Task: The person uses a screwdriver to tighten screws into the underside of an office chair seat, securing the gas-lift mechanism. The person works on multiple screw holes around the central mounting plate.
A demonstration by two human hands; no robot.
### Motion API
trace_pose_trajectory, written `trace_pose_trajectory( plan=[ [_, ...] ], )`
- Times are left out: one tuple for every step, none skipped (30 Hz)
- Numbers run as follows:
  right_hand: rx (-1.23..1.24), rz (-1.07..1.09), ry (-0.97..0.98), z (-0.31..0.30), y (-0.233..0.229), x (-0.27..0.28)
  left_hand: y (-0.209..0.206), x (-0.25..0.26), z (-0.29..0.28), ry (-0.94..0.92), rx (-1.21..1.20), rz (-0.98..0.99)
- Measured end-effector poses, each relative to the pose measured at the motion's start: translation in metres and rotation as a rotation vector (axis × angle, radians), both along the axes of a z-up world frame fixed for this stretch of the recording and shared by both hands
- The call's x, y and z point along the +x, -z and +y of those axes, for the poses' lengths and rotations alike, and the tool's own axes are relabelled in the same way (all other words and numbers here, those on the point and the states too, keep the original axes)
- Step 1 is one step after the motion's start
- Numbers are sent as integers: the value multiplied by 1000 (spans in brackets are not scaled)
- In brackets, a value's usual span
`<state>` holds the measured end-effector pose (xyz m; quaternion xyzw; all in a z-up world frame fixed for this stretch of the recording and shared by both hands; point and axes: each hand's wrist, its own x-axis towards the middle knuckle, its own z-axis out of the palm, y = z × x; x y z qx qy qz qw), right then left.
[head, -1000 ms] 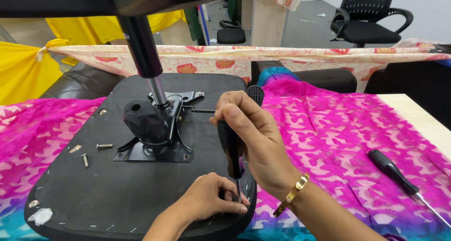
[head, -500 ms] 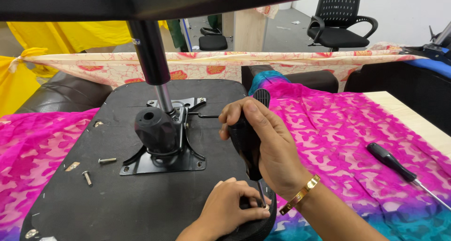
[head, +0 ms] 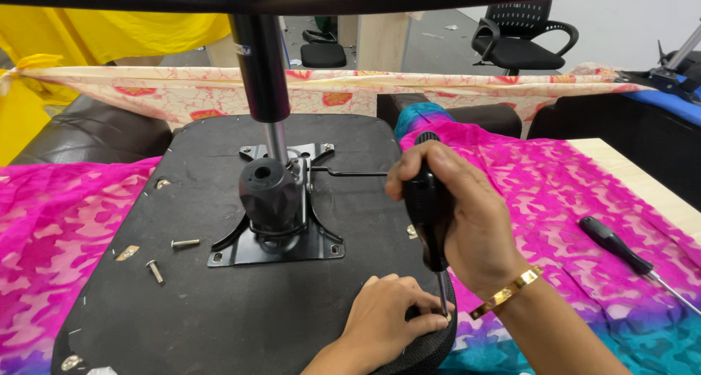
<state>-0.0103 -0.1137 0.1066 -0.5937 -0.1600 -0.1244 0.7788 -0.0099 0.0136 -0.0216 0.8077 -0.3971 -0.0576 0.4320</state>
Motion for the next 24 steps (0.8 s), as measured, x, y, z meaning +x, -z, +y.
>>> trace_pose_trajectory(
  plan=[
    [0,-13,-37,-1,0,2,0,0,1,0,-13,14],
    [4,-28,-62,-3,1,3,0,0,1,11,-22,28],
    [8,-42,-87,-6,2,5,-1,1,0,23,-31,41],
    [0,-35,-84,-8,4,5,-2,1,-1,14,-12,58],
    [-8,-28,-81,-9,6,5,-3,1,-2,5,8,75],
    [-15,-19,-79,-11,8,4,-4,0,-2,-5,28,92],
    [-16,-22,-76,-15,10,3,-5,0,-2,-5,30,92],
    [-17,-23,-76,-18,10,2,-6,0,-1,-9,30,93],
    [-18,-24,-77,-21,10,1,-7,-1,-1,-13,31,94],
    [-13,-47,-68,-23,10,1,-8,-1,-1,-12,37,96],
    [-8,-69,-60,-25,10,2,-9,-1,0,-10,44,98],
    [-5,-91,-52,-27,10,2,-9,-1,0,-9,49,102],
    [16,-61,-22,-28,10,3,-10,-1,0,0,50,93],
    [37,-32,7,-30,10,3,-11,0,0,8,51,84],
    [58,-2,35,-31,10,2,-11,0,1,16,53,75],
    [72,-12,10,-32,10,1,-12,0,1,15,55,80],
    [87,-22,-15,-34,10,-1,-12,-1,1,15,58,85],
    [101,-30,-41,-35,10,-3,-11,-1,1,13,59,92],
    [118,-29,-50,-35,11,-4,-11,-1,1,6,60,81],
    [135,-29,-56,-37,13,-5,-10,-1,1,1,62,70],
    [152,-29,-63,-39,16,-6,-10,-2,0,-5,63,59],
    [168,-41,-95,-41,17,-6,-9,-3,0,-8,59,46],
    [183,-54,-126,-42,17,-6,-9,-3,-1,-11,56,32],
    [198,-68,-157,-43,17,-6,-10,-3,-1,-14,52,16]
  ],
)
